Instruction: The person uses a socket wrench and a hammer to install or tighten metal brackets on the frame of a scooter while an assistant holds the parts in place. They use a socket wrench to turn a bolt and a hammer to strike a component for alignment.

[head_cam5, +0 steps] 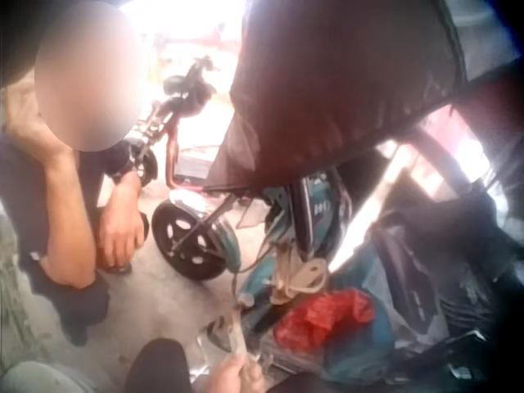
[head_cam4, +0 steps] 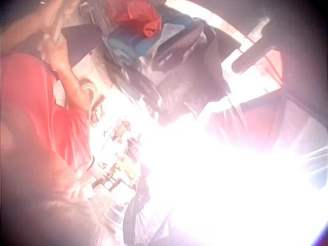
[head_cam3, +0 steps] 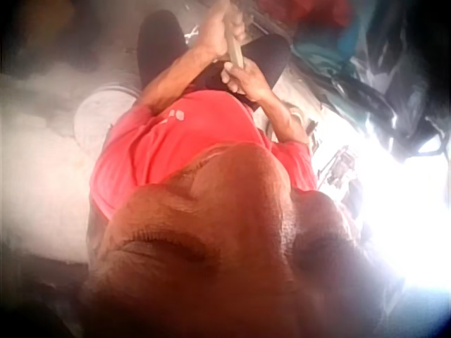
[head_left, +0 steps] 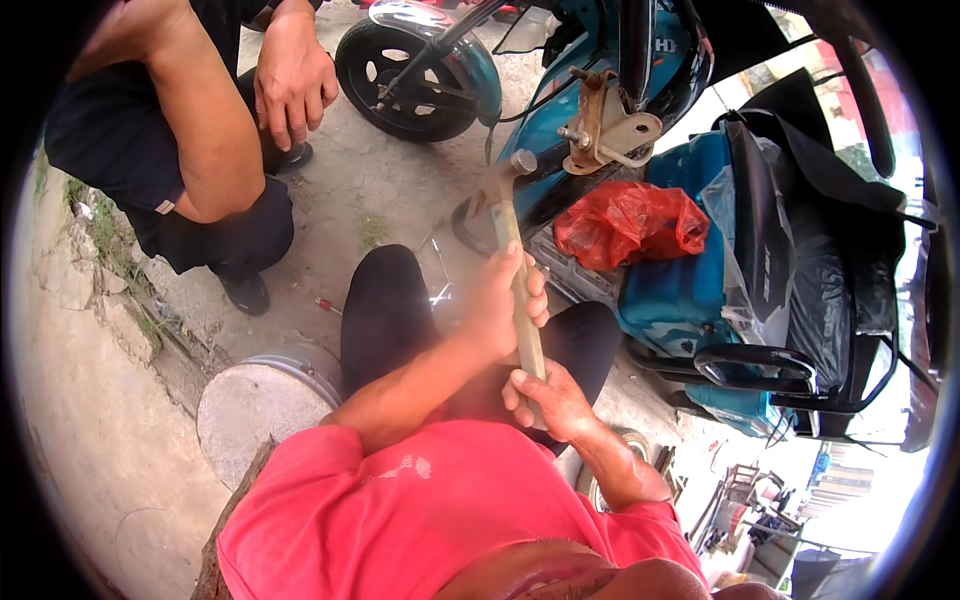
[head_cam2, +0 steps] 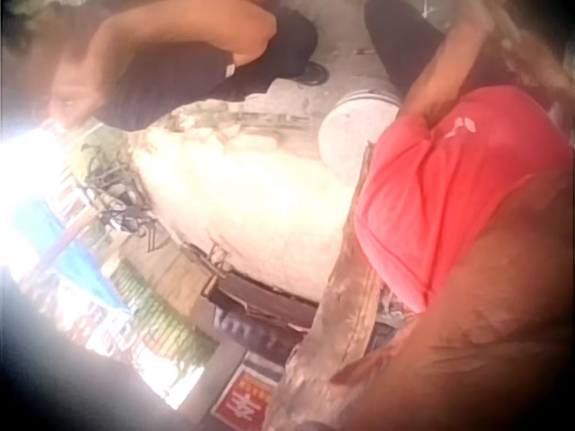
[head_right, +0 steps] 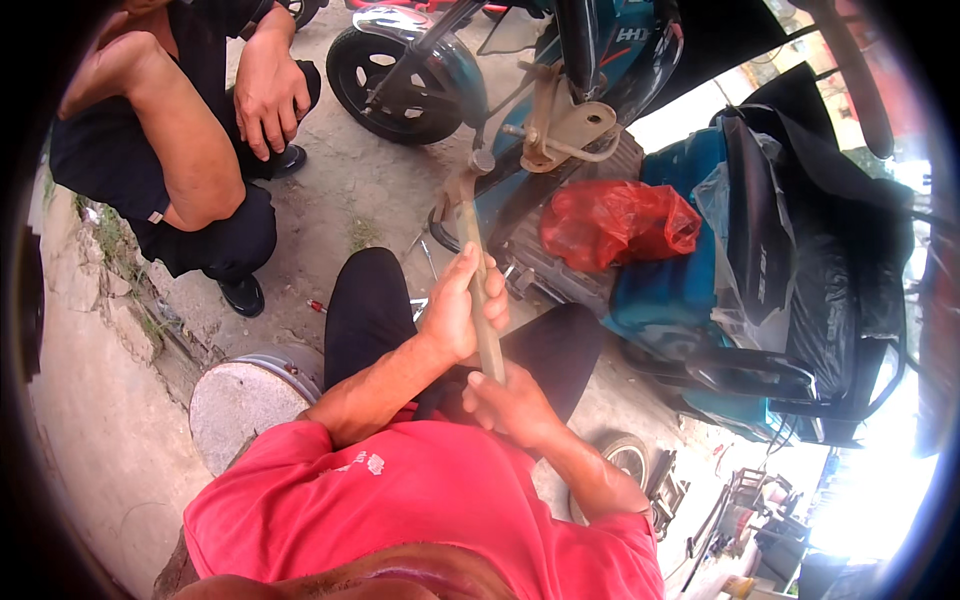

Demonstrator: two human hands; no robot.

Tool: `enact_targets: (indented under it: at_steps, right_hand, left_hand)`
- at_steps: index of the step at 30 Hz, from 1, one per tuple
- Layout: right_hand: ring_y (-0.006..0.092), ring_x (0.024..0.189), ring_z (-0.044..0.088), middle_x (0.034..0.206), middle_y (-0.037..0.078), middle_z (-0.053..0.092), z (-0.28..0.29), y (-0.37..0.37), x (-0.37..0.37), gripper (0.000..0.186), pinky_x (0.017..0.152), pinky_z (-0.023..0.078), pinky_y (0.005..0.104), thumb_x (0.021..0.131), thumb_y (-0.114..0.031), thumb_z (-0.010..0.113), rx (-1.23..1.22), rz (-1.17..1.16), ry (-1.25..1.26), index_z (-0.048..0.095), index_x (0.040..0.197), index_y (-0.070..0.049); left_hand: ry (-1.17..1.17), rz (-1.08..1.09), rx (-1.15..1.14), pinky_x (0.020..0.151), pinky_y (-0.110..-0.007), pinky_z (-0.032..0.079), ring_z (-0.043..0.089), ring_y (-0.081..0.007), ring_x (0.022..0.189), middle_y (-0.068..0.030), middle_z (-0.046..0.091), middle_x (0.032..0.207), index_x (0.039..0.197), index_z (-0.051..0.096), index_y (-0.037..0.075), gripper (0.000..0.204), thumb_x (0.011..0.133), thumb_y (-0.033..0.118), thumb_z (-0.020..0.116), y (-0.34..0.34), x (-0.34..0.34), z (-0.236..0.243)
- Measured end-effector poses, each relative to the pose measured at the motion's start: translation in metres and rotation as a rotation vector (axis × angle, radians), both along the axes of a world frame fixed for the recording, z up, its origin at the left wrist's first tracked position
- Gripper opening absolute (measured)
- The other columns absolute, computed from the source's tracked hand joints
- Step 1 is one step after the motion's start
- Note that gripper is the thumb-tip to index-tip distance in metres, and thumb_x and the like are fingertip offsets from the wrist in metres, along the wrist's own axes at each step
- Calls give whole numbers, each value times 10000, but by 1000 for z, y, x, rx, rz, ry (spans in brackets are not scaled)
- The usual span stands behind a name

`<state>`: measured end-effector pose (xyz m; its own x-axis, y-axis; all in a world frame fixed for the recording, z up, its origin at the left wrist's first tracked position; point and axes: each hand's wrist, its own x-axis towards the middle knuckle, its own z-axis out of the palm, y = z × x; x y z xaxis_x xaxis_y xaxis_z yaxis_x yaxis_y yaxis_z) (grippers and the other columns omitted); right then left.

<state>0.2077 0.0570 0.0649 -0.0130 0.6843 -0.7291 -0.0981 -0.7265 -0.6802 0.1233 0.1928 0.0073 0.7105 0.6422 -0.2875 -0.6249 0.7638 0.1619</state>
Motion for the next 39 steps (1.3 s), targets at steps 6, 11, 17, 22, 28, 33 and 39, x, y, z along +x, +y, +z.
enact_targets:
  at_steps: [6, 11, 17, 22, 28, 33, 39]
  right_hand:
    - [96, 493, 394, 672, 10, 432, 22, -21, -16, 195, 444, 340, 265, 1060, -157, 517, 120, -165, -36, 455, 1185, -20]
    - [130, 594, 541, 761, 44, 558, 32, -14, -8, 387, 546, 460, 278, 1044, -231, 584, 81, 68, -124, 479, 1323, 16]
    - [211, 1040, 685, 1158, 152, 707, 97, 62, 66, 579, 944, 536, 366, 887, -208, 757, 834, -54, -1069, 568, 1384, 21]
    - [341, 1287, 584, 1421, 217, 555, 162, 169, 98, 793, 1064, 490, 427, 855, -420, 782, 1162, 12, -1302, 501, 1471, -6]
    - [374, 1406, 457, 1516, 283, 400, 87, 173, 102, 1188, 1162, 402, 436, 737, -424, 908, 1111, -171, -1225, 231, 1563, 96]
    - [374, 1454, 398, 1554, 286, 370, 45, 192, 96, 1253, 1209, 327, 425, 705, -444, 931, 1242, -330, -860, 209, 1573, 100]
    - [355, 1375, 439, 1463, 237, 420, 23, 212, 69, 1257, 1161, 356, 448, 670, -604, 903, 1265, -521, -1113, 307, 1546, 72]
  left_hand:
    - [-162, -44, 128, 536, -355, 446, 529, -180, 583, -49, 572, 778, 1093, 526, 117, 356, 1067, 471, 534, -13, 10, 19]
    - [-96, -29, 18, 532, -352, 434, 521, -175, 580, -40, 574, 778, 1097, 534, 124, 361, 1067, 484, 528, -14, -2, 14]
    - [25, -49, 67, 529, -351, 425, 510, -161, 577, -29, 561, 772, 1096, 529, 135, 353, 1070, 487, 518, -3, -15, 1]
    - [337, 12, 530, 534, -304, 453, 548, -158, 557, -74, 573, 781, 1098, 503, 50, 397, 1043, 432, 595, 3, -38, 16]
    - [723, 356, 1171, 559, -269, 460, 544, -97, 599, -62, 642, 812, 1178, 540, -6, 383, 1056, 356, 571, 65, -74, 46]
    - [997, 514, 1427, 653, -354, 498, 608, -245, 710, -132, 665, 845, 1253, 549, -6, 358, 1051, 287, 578, 106, -79, 73]
    - [1116, 588, 1666, 765, -494, 507, 631, -493, 893, -257, 661, 946, 1216, 550, -2, 288, 1025, 210, 587, 147, -77, 113]
